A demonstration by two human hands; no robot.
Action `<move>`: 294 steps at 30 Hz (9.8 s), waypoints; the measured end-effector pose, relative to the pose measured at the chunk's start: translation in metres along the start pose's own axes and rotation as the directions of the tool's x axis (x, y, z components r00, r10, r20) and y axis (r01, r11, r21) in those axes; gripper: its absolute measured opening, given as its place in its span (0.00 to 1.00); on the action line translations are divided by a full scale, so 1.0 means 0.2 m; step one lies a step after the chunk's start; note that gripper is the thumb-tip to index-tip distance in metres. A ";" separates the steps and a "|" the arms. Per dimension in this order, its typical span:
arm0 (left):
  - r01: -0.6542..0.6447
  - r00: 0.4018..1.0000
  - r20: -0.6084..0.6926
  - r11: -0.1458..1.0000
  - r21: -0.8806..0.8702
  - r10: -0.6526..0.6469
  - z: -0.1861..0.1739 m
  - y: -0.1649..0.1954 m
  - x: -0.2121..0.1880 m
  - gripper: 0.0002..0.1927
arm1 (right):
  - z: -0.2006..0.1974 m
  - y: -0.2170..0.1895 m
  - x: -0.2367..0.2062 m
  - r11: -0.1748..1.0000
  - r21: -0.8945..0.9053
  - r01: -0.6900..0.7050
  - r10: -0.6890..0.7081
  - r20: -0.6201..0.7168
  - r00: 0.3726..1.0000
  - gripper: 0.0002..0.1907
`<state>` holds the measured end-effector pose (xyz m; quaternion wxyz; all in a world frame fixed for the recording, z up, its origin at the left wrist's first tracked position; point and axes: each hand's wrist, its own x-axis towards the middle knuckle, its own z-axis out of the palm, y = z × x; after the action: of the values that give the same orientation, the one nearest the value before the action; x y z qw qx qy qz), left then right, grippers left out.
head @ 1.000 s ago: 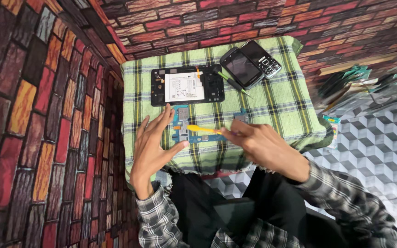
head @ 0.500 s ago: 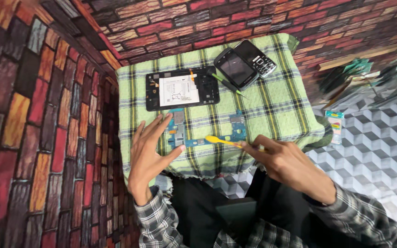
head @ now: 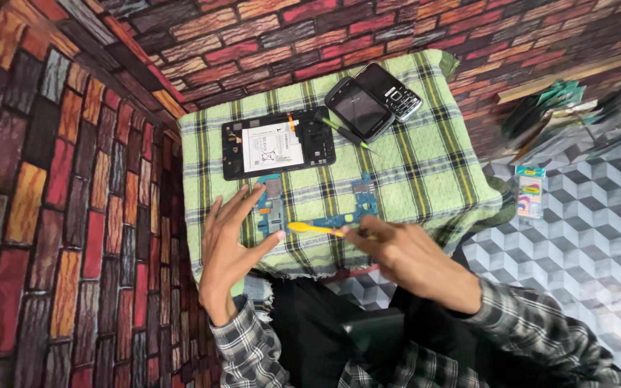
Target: The person uses a toothbrush to scrub a blue plastic frame and the interior of a disassembled phone chassis. The person scrubs the frame, then the phone interior, and finally places the frame back into the chassis.
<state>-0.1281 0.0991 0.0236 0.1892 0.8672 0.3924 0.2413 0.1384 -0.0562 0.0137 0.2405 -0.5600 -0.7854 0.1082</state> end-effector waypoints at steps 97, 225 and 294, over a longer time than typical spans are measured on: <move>-0.046 0.999 0.004 0.996 0.078 0.046 0.08 -0.05 -0.01 0.34 | -0.04 -0.10 -0.16 0.909 -0.201 -0.366 0.324 -0.216 0.921 0.28; -0.037 0.999 0.006 0.997 0.065 0.036 0.09 -0.06 0.00 0.34 | 0.10 -0.22 -0.17 0.992 0.012 -0.127 0.127 0.019 0.992 0.39; -0.134 0.989 -0.038 0.982 0.136 0.140 0.07 0.05 -0.04 0.35 | 0.02 0.17 0.00 0.986 0.048 -0.158 0.165 -0.256 0.952 0.13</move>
<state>-0.1183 0.0844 0.0148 0.1046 0.8969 0.3512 0.2475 0.1642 -0.0434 -0.0044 0.3390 -0.6285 -0.6971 0.0640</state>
